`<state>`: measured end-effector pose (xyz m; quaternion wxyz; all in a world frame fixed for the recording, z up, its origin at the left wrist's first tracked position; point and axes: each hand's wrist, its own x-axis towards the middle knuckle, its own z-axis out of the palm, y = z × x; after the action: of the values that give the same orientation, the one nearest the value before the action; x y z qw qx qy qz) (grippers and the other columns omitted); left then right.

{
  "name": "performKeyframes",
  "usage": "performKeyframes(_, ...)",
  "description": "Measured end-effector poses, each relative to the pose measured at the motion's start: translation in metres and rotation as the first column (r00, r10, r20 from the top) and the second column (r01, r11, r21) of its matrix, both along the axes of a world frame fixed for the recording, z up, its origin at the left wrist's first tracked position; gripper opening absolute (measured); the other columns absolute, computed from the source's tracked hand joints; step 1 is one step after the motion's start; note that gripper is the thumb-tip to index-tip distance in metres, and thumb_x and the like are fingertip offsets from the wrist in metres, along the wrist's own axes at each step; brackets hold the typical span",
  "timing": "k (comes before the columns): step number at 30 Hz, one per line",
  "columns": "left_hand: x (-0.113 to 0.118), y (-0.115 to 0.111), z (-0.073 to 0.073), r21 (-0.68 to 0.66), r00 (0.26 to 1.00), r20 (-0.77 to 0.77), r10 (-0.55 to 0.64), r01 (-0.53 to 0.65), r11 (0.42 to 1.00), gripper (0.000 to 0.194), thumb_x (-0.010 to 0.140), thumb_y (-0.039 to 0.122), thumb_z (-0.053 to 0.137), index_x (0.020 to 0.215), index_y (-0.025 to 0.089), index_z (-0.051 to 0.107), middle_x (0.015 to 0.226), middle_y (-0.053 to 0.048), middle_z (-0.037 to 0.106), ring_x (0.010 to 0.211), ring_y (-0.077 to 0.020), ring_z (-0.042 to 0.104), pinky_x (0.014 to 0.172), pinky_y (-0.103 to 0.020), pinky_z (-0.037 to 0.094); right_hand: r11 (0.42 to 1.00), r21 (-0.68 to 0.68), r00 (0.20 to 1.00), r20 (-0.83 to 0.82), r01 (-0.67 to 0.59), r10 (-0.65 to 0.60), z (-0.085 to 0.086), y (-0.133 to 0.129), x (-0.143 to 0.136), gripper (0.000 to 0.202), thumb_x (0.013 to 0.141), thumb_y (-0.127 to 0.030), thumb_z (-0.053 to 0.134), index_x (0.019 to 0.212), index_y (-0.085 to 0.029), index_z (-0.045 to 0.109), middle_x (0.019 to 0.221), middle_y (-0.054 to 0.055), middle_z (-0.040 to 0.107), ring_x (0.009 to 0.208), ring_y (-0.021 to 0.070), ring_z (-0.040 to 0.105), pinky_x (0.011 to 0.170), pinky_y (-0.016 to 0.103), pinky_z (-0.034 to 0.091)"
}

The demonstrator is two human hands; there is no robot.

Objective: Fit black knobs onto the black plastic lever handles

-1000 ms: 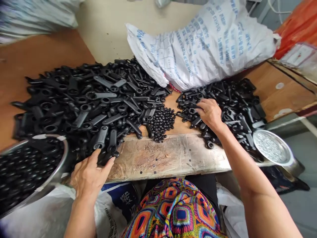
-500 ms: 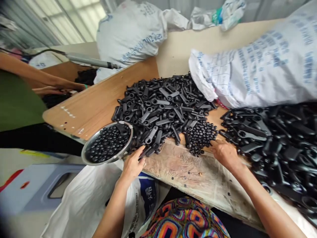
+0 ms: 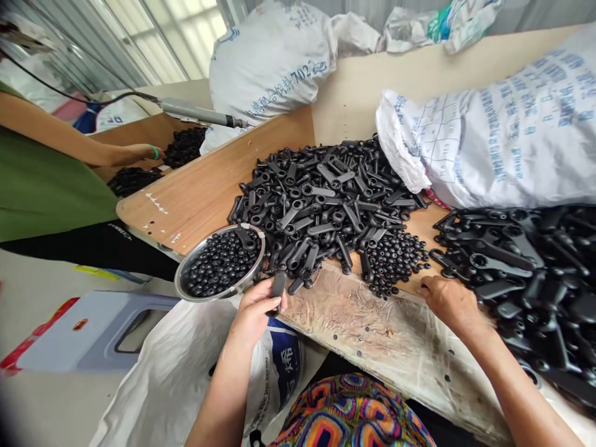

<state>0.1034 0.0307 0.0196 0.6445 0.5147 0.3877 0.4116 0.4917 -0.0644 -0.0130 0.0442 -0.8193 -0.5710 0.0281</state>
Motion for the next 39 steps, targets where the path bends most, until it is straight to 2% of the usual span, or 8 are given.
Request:
performKeyframes(3, 0.022, -0.012, 0.003, -0.055, 0.997, 0.065, -0.037, 0.04, 0.998, 0.028, 0.063, 0.021, 0.063, 0.089, 0.013, 0.057, 0.057, 0.005, 0.05, 0.046, -0.0065, 0.042, 0.046, -0.02, 0.03, 0.995, 0.101, 0.925, -0.378, 0.005, 0.034, 0.013, -0.012, -0.01, 0.017, 0.077, -0.032, 0.055, 0.08, -0.02, 0.067, 0.07, 0.004, 0.065, 0.064, 0.0193, 0.061, 0.054, 0.027, 0.041)
performKeyframes(5, 0.044, -0.021, 0.001, -0.049, 0.998, 0.036, -0.049, 0.051, 0.998, 0.029, 0.064, 0.023, 0.065, 0.09, 0.015, 0.057, 0.057, 0.006, 0.048, 0.043, -0.0051, 0.038, 0.043, -0.02, 0.026, 0.973, 0.219, 0.663, -0.74, 0.077, 0.114, 0.025, -0.023, -0.023, 0.022, 0.076, -0.035, 0.059, 0.086, -0.017, 0.066, 0.065, 0.003, 0.063, 0.058, 0.0154, 0.057, 0.054, 0.026, 0.043)
performKeyframes(7, 0.069, -0.031, -0.001, -0.002, 0.994, -0.003, -0.108, 0.108, 0.994, 0.027, 0.068, 0.027, 0.063, 0.092, 0.015, 0.057, 0.055, 0.006, 0.047, 0.044, -0.0058, 0.037, 0.043, -0.02, 0.026, 0.938, 0.26, 0.285, -0.939, 0.229, 0.191, 0.034, -0.033, -0.038, 0.026, 0.072, -0.035, 0.066, 0.09, -0.016, 0.066, 0.064, 0.002, 0.062, 0.053, 0.0126, 0.055, 0.052, 0.025, 0.045)
performKeyframes(10, 0.107, -0.05, 0.004, 0.057, 0.951, -0.071, -0.301, 0.305, 0.951, 0.016, 0.074, 0.029, 0.056, 0.083, 0.015, 0.057, 0.057, 0.004, 0.047, 0.051, -0.0082, 0.042, 0.05, -0.022, 0.032, 0.896, 0.254, -0.162, -0.93, 0.364, 0.33, 0.036, -0.049, -0.057, 0.023, 0.07, -0.03, 0.071, 0.089, -0.018, 0.069, 0.064, 0.001, 0.063, 0.051, 0.0101, 0.055, 0.049, 0.022, 0.045)
performKeyframes(14, 0.144, -0.071, 0.016, 0.062, 0.832, -0.166, -0.529, 0.544, 0.837, 0.013, 0.078, 0.028, 0.052, 0.074, 0.016, 0.052, 0.061, 0.004, 0.046, 0.056, -0.0085, 0.041, 0.054, -0.022, 0.033, 0.877, 0.222, -0.45, -0.788, 0.426, 0.419, 0.032, -0.068, -0.072, 0.019, 0.066, -0.028, 0.075, 0.084, -0.019, 0.071, 0.058, 0.001, 0.062, 0.047, 0.0094, 0.056, 0.041, 0.018, 0.043)
performKeyframes(20, 0.172, -0.084, 0.018, 0.107, 0.817, -0.119, -0.565, 0.576, 0.81, 0.01, 0.076, 0.024, 0.053, 0.071, 0.016, 0.051, 0.056, 0.006, 0.039, 0.051, -0.0071, 0.032, 0.05, -0.022, 0.027, 0.887, 0.158, -0.568, -0.716, 0.434, 0.406, 0.032, -0.086, -0.078, 0.022, 0.069, -0.024, 0.073, 0.09, -0.017, 0.071, 0.071, 0.005, 0.067, 0.056, 0.012, 0.062, 0.043, 0.018, 0.049)
performKeyframes(27, 0.176, -0.09, 0.01, 0.059, 0.798, -0.084, -0.596, 0.601, 0.797, 0.009, 0.075, 0.025, 0.054, 0.074, 0.016, 0.054, 0.056, 0.005, 0.039, 0.05, -0.0076, 0.031, 0.05, -0.022, 0.028, 0.869, 0.162, -0.57, -0.696, 0.468, 0.437, 0.028, -0.087, -0.082, 0.018, 0.07, -0.026, 0.072, 0.082, -0.013, 0.068, 0.06, 0.002, 0.064, 0.045, 0.0092, 0.058, 0.037, 0.015, 0.046)
performKeyframes(39, 0.174, -0.086, 0.014, 0.095, 0.794, -0.21, -0.57, 0.597, 0.796, 0.009, 0.076, 0.025, 0.053, 0.077, 0.017, 0.058, 0.057, 0.003, 0.049, 0.053, -0.0117, 0.041, 0.054, -0.025, 0.033, 0.842, 0.136, -0.519, -0.733, 0.522, 0.44, 0.022, -0.077, -0.088, 0.017, 0.072, -0.025, 0.07, 0.083, -0.012, 0.065, 0.056, 0.001, 0.062, 0.043, 0.0084, 0.056, 0.037, 0.015, 0.045)
